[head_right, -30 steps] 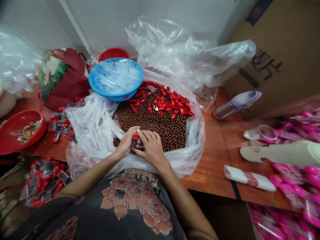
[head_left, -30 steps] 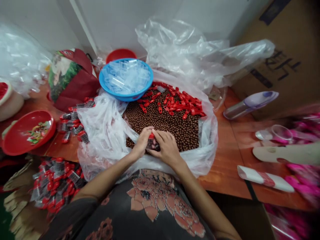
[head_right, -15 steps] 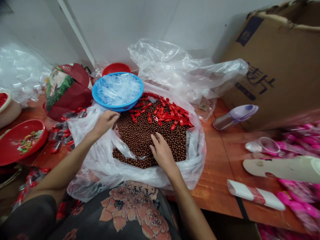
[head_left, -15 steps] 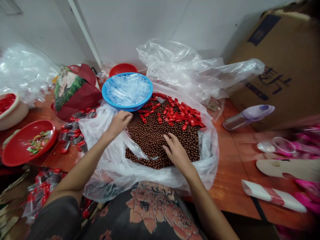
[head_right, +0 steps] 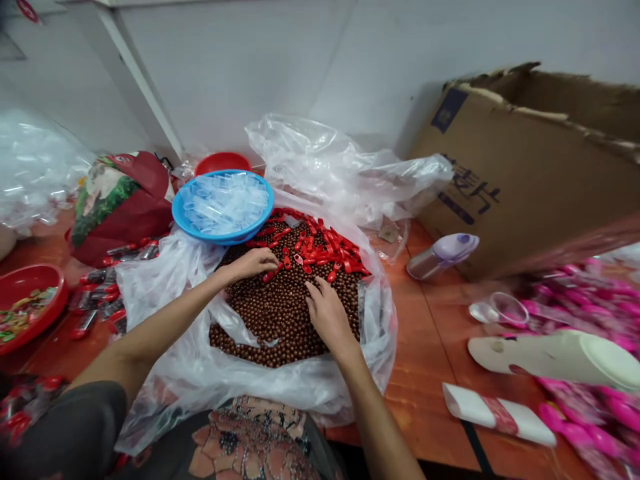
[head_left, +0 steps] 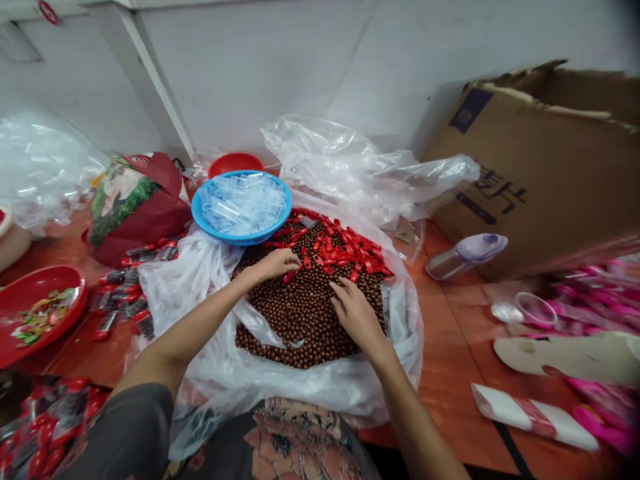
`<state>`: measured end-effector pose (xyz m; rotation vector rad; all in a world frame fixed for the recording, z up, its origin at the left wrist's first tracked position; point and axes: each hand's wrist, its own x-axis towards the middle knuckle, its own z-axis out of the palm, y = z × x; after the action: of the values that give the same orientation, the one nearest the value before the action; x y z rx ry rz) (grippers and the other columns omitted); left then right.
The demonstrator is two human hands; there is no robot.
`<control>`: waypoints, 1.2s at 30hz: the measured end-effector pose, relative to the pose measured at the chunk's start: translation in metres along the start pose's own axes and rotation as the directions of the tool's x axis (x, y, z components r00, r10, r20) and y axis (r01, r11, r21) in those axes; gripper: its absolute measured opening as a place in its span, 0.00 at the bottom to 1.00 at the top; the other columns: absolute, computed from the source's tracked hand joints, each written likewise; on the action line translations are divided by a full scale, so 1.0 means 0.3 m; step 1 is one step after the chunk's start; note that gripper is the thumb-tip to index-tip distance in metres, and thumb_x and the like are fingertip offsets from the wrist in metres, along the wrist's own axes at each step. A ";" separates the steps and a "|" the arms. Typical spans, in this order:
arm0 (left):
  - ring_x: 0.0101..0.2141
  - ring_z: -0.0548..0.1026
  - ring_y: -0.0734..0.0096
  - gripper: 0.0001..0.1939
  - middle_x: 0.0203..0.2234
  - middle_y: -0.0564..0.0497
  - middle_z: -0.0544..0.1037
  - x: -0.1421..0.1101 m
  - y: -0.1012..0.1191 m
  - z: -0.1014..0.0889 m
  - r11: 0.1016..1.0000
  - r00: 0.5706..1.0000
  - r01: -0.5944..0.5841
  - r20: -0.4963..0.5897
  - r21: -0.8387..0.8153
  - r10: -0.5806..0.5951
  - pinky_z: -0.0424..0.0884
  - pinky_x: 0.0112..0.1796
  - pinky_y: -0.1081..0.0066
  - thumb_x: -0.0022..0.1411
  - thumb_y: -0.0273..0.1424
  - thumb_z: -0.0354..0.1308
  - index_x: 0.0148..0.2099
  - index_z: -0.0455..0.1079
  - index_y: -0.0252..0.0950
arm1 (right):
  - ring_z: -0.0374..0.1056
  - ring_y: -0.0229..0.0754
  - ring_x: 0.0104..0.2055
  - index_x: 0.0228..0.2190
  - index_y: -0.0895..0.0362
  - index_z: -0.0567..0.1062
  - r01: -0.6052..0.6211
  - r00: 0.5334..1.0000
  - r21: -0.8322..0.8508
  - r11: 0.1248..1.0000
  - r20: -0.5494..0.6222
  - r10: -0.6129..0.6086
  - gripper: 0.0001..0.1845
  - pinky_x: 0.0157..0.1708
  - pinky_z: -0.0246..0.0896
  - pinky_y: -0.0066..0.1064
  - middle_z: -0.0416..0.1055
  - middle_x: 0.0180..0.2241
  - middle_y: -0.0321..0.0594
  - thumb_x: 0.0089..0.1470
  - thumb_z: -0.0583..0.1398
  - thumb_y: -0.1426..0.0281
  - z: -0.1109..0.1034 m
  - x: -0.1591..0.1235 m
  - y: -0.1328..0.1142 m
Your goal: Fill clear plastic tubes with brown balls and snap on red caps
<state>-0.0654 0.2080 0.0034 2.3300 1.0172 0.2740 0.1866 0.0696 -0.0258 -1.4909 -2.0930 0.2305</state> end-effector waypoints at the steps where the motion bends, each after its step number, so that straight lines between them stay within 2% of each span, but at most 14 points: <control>1: 0.44 0.74 0.65 0.15 0.43 0.45 0.76 0.039 -0.003 -0.001 0.999 0.995 0.025 -0.096 0.039 -0.021 0.67 0.49 0.69 0.65 0.29 0.52 0.49 0.75 0.34 | 0.63 0.53 0.59 0.54 0.59 0.71 0.015 1.000 0.012 1.000 -0.009 -0.015 0.20 0.58 0.62 0.50 0.65 0.56 0.55 0.61 0.52 0.72 0.008 0.015 -0.001; 3: 0.51 0.72 0.65 0.20 0.51 0.42 0.73 0.135 -0.013 -0.007 0.988 0.974 0.098 -0.213 0.121 -0.071 0.65 0.54 0.69 0.64 0.22 0.48 0.55 0.71 0.32 | 0.62 0.52 0.60 0.55 0.58 0.69 0.036 0.999 0.032 0.999 -0.037 -0.035 0.21 0.59 0.61 0.50 0.64 0.57 0.55 0.62 0.52 0.72 0.034 0.038 -0.006; 6: 0.60 0.64 0.63 0.30 0.61 0.40 0.64 0.295 -0.031 -0.022 0.953 0.966 0.191 -0.220 0.234 -0.140 0.60 0.59 0.68 0.59 0.16 0.47 0.63 0.62 0.32 | 0.61 0.51 0.61 0.57 0.58 0.67 0.039 0.997 0.046 0.998 -0.073 -0.036 0.22 0.59 0.62 0.50 0.62 0.59 0.55 0.63 0.51 0.72 0.088 0.043 -0.006; 8: 0.63 0.59 0.58 0.33 0.63 0.38 0.61 0.383 -0.046 -0.032 0.933 0.959 0.235 -0.222 0.273 -0.176 0.59 0.60 0.62 0.57 0.14 0.48 0.65 0.60 0.31 | 0.61 0.51 0.61 0.57 0.57 0.67 0.028 0.997 0.052 0.998 -0.078 -0.024 0.22 0.58 0.62 0.50 0.62 0.59 0.55 0.63 0.50 0.72 0.121 0.031 0.002; 11: 0.61 0.61 0.52 0.27 0.58 0.37 0.67 0.465 -0.075 -0.039 0.927 0.960 0.250 -0.198 0.278 -0.199 0.61 0.58 0.56 0.58 0.16 0.51 0.60 0.66 0.33 | 0.59 0.51 0.62 0.58 0.58 0.67 0.000 0.997 0.080 0.997 -0.077 0.006 0.23 0.59 0.61 0.50 0.61 0.60 0.56 0.63 0.49 0.73 0.147 0.009 0.019; 15: 0.54 0.68 0.52 0.19 0.51 0.36 0.72 0.487 -0.100 -0.036 0.918 0.958 0.271 -0.169 0.288 -0.230 0.63 0.54 0.59 0.59 0.24 0.57 0.54 0.71 0.31 | 0.59 0.50 0.63 0.58 0.57 0.67 -0.027 0.997 0.139 0.990 -0.062 0.036 0.23 0.60 0.60 0.49 0.61 0.60 0.54 0.63 0.49 0.74 0.149 0.004 0.033; 18: 0.51 0.70 0.58 0.18 0.50 0.38 0.73 0.429 -0.075 -0.047 0.937 0.959 0.251 -0.196 0.243 -0.206 0.64 0.52 0.64 0.62 0.26 0.55 0.54 0.69 0.31 | 0.61 0.49 0.61 0.56 0.55 0.69 -0.028 0.998 0.181 0.983 -0.051 0.038 0.22 0.59 0.61 0.50 0.64 0.57 0.52 0.62 0.50 0.73 0.147 0.008 0.036; 21: 0.47 0.73 0.64 0.19 0.47 0.44 0.76 0.279 -0.027 -0.068 0.985 0.964 0.153 -0.233 0.085 -0.130 0.65 0.50 0.67 0.62 0.28 0.56 0.56 0.68 0.33 | 0.63 0.49 0.58 0.54 0.54 0.71 -0.021 0.998 0.200 0.980 -0.050 0.032 0.21 0.58 0.63 0.50 0.67 0.55 0.51 0.62 0.51 0.73 0.147 0.007 0.036; 24: 0.41 0.75 0.66 0.18 0.41 0.49 0.79 0.059 0.005 -0.072 0.969 0.973 0.209 -0.076 -0.128 -0.220 0.69 0.44 0.69 0.57 0.29 0.60 0.51 0.72 0.34 | 0.64 0.49 0.57 0.51 0.55 0.73 -0.014 0.998 0.188 0.982 -0.053 0.024 0.19 0.57 0.64 0.48 0.68 0.53 0.51 0.62 0.51 0.72 0.148 0.004 0.038; 25: 0.38 0.76 0.67 0.17 0.38 0.50 0.79 -0.016 0.007 -0.065 0.933 0.955 0.294 0.021 -0.206 -0.296 0.70 0.40 0.70 0.55 0.28 0.61 0.49 0.74 0.34 | 0.64 0.49 0.56 0.51 0.56 0.73 -0.012 0.998 0.181 0.983 -0.052 0.022 0.19 0.57 0.64 0.47 0.68 0.53 0.51 0.62 0.51 0.72 0.149 0.004 0.040; 27: 0.30 0.76 0.70 0.17 0.32 0.51 0.80 -0.147 -0.001 -0.037 0.812 0.873 0.488 0.191 -0.321 -0.450 0.71 0.32 0.73 0.52 0.28 0.62 0.46 0.76 0.33 | 0.64 0.50 0.56 0.51 0.58 0.74 -0.009 0.999 0.170 0.985 -0.047 0.017 0.19 0.57 0.63 0.46 0.68 0.52 0.53 0.62 0.51 0.72 0.150 0.003 0.042; 29: 0.24 0.74 0.72 0.14 0.25 0.52 0.78 -0.229 -0.016 0.004 0.682 0.786 0.617 0.260 -0.392 -0.561 0.70 0.26 0.75 0.49 0.27 0.64 0.42 0.76 0.32 | 0.64 0.50 0.55 0.50 0.59 0.74 -0.005 0.999 0.170 0.985 -0.042 0.013 0.19 0.57 0.63 0.46 0.68 0.52 0.53 0.62 0.51 0.72 0.152 0.003 0.043; 31: 0.21 0.74 0.74 0.11 0.22 0.52 0.77 -0.255 -0.024 0.049 0.618 0.758 0.639 0.238 -0.457 -0.608 0.70 0.24 0.76 0.47 0.25 0.65 0.37 0.76 0.31 | 0.64 0.50 0.55 0.50 0.58 0.74 -0.008 0.999 0.181 0.983 -0.042 0.016 0.19 0.57 0.63 0.47 0.68 0.52 0.52 0.62 0.51 0.72 0.155 0.004 0.042; 36: 0.23 0.74 0.74 0.08 0.24 0.50 0.78 -0.160 0.030 0.132 0.635 0.829 0.510 0.134 -0.579 -0.544 0.72 0.25 0.75 0.49 0.23 0.65 0.35 0.77 0.30 | 0.64 0.49 0.55 0.50 0.54 0.75 -0.029 0.998 0.237 0.971 -0.046 0.041 0.19 0.57 0.62 0.48 0.69 0.51 0.49 0.61 0.51 0.72 0.149 0.005 0.032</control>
<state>-0.0772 0.1516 -0.0216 1.3833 1.3582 0.3566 0.1706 0.0823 -0.0666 -1.3774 -1.9250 0.4345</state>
